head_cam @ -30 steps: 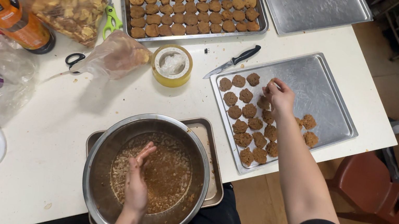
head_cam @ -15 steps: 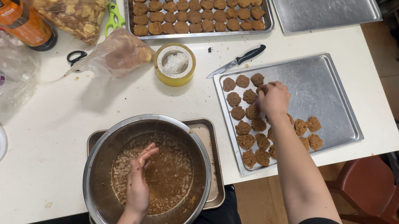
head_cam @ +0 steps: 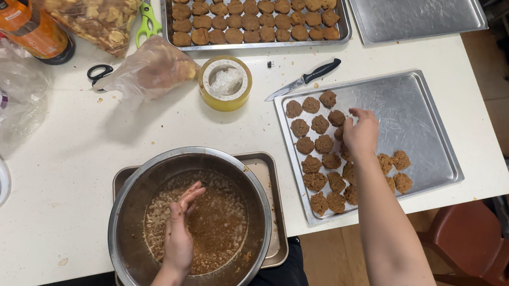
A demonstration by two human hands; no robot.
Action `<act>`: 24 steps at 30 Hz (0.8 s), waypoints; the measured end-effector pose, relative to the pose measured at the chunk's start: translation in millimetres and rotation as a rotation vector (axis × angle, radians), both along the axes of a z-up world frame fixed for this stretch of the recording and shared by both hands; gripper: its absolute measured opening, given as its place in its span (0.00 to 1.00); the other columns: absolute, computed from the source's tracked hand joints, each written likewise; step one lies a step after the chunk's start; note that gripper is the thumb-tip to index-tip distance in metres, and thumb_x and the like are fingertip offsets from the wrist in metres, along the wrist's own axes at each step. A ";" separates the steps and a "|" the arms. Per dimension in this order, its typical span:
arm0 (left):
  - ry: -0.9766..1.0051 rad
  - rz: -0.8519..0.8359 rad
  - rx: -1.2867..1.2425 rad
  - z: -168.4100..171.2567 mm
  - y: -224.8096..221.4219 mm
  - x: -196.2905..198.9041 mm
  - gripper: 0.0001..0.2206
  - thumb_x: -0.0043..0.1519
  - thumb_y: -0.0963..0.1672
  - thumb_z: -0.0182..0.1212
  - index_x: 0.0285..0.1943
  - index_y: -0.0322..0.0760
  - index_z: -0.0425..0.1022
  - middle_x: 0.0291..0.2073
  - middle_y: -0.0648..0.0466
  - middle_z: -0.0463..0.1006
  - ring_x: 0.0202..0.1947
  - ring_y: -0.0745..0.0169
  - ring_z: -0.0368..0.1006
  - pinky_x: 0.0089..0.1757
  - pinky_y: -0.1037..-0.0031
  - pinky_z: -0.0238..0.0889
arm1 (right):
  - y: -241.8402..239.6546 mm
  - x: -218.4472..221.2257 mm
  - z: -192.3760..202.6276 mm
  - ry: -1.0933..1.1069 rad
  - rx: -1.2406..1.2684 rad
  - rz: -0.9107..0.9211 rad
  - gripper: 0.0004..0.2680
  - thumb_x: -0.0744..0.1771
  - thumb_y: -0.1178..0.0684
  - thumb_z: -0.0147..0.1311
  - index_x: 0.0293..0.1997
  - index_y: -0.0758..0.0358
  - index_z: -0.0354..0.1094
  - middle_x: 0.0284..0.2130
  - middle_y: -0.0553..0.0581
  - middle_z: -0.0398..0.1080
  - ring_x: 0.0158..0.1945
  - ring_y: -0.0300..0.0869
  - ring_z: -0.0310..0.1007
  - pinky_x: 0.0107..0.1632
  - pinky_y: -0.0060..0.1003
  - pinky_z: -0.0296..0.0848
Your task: The person forms dough into balls by hand, taking portions from a bowl and rolling them between their palms. They place the balls onto a metal tray and occasionally rearrange them.
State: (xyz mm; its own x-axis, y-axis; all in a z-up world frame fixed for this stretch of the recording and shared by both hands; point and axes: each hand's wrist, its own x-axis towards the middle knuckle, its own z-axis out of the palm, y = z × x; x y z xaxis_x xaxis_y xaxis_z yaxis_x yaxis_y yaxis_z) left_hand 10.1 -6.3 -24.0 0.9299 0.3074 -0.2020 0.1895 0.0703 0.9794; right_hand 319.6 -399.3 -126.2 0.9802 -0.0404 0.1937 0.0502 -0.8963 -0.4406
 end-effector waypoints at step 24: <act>-0.016 -0.031 -0.089 0.8 -4.4 5.6 0.26 0.69 0.52 0.43 0.70 0.32 0.64 0.70 0.44 0.66 0.73 0.47 0.58 0.69 0.57 0.49 | 92.7 -169.4 117.1 0.201 0.674 0.219 0.08 0.69 0.59 0.55 0.53 0.66 0.73 0.45 0.58 0.78 0.49 0.41 0.78 0.53 0.36 0.78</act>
